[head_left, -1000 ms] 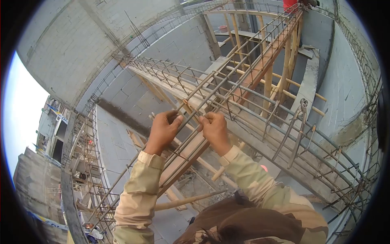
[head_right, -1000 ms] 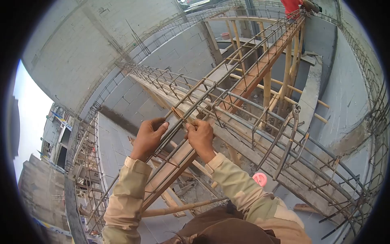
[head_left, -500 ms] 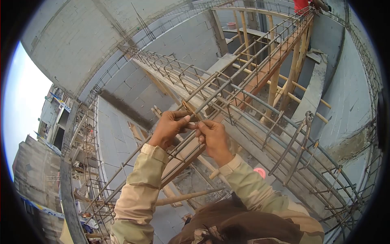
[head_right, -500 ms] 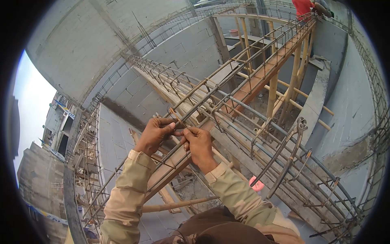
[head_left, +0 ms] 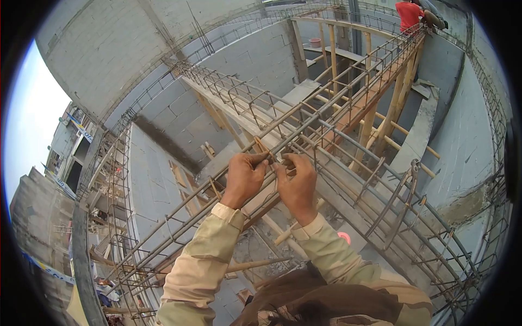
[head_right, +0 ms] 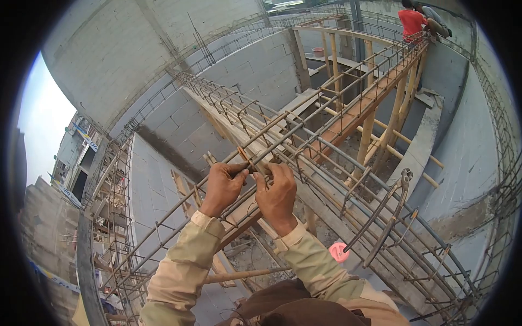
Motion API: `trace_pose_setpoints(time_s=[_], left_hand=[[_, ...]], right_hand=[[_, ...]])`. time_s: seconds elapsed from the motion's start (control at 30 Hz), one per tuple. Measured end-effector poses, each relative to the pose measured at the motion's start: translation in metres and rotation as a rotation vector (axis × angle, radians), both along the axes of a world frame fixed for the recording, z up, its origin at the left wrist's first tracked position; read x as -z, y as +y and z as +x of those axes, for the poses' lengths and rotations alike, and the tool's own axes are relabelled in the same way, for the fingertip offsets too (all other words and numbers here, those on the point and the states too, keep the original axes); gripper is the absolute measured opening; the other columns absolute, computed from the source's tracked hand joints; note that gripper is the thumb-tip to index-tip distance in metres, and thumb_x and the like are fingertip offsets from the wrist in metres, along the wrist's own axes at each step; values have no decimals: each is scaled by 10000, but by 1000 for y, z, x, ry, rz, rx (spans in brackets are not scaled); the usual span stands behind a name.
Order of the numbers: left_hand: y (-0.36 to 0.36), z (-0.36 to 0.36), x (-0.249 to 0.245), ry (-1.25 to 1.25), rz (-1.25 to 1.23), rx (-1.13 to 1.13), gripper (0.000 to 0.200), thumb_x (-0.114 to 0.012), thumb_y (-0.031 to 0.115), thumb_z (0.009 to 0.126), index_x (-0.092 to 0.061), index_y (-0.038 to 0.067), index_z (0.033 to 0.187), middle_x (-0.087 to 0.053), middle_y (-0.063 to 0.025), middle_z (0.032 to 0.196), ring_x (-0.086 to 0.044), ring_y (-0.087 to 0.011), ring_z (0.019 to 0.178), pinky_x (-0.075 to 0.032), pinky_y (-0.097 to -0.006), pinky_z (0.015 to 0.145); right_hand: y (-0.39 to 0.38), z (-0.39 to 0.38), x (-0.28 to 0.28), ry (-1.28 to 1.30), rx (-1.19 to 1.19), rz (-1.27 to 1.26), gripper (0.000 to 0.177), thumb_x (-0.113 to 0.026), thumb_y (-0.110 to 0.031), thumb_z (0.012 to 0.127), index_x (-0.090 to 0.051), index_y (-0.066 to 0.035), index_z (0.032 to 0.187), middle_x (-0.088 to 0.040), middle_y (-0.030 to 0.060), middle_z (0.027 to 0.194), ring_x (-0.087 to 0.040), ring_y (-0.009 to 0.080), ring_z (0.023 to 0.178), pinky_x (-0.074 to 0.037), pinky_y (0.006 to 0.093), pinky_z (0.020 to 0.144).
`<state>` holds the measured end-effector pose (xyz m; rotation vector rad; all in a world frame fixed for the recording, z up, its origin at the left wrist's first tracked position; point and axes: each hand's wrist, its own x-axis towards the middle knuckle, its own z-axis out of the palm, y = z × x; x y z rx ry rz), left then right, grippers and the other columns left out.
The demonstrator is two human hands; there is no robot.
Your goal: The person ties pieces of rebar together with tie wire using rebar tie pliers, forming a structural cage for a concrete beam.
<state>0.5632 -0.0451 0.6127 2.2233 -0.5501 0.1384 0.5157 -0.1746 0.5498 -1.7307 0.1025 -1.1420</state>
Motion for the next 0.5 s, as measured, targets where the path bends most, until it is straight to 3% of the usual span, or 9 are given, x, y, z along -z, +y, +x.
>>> trace_pose_setpoints(time_s=[0.03, 0.07, 0.13, 0.27, 0.3, 0.33, 0.37, 0.43, 0.5], left_hand=[[1, 1, 0, -60, 36, 11, 217, -685, 51, 928, -767, -63, 1094, -742, -78, 753, -595, -77, 642, -499, -295, 607], [2, 0, -2, -57, 33, 9, 217, -685, 51, 928, -767, -63, 1094, -742, -78, 753, -595, -77, 642, -499, -295, 607], [2, 1, -8, 46, 76, 21, 198, -687, 73, 924, -784, -48, 1046, -740, -71, 741, -574, -72, 638, -480, -299, 589], [4, 7, -7, 122, -88, 69, 208, -702, 106, 918, -788, -59, 1012, -728, -59, 731, -589, -76, 629, -471, -282, 571], [3, 6, -13, 261, -179, 39, 207, -708, 120, 922, -788, -54, 1002, -724, -56, 735, -601, -85, 622, -470, -275, 563], [2, 5, -20, 401, -270, 9, 208, -714, 133, 926, -789, -48, 993, -719, -52, 740, -612, -94, 616, -469, -268, 555], [-1, 10, -27, 527, -281, -60, 247, -754, 203, 934, -784, -33, 1001, -727, -63, 778, -621, -107, 604, -471, -258, 539], [-5, 12, -34, 585, -287, -78, 262, -760, 230, 942, -783, -25, 995, -735, -66, 795, -613, -101, 599, -462, -254, 529], [-6, 15, -32, 649, -291, -102, 280, -767, 258, 950, -781, -18, 989, -743, -70, 813, -604, -96, 595, -454, -250, 519]], right_hand=[[1, -3, -13, 53, -96, 134, 160, -779, -70, 863, -737, 48, 964, -710, 151, 885, -706, 260, 724, -527, 353, 629], [3, 3, -16, 56, -99, 131, 160, -779, -70, 863, -737, 48, 964, -710, 151, 885, -706, 260, 724, -527, 353, 629], [5, 18, -17, 3, -357, 383, 153, -795, -98, 868, -752, 38, 925, -716, 133, 870, -692, 213, 708, -526, 331, 632], [1, 15, -12, 97, -341, 422, 127, -765, -102, 913, -761, 24, 923, -740, 89, 809, -663, 136, 662, -501, 287, 593], [-4, 13, -6, 121, -417, 591, 95, -744, -83, 945, -753, 12, 940, -707, 44, 794, -651, 105, 668, -492, 234, 587], [-4, 14, 0, 116, -416, 596, 95, -744, -83, 945, -753, 12, 940, -707, 44, 794, -651, 105, 668, -492, 234, 587], [-1, 15, 7, 75, -476, 789, 114, -742, -99, 950, -759, 13, 935, -724, 54, 802, -656, 112, 665, -499, 243, 582], [1, 24, 20, 16, -610, 1089, 136, -723, -118, 966, -749, 10, 928, -735, 71, 806, -647, 124, 655, -517, 251, 573], [-1, 28, 19, 75, -660, 1213, 125, -716, -112, 966, -738, 1, 917, -729, 67, 804, -630, 122, 653, -508, 258, 569]])
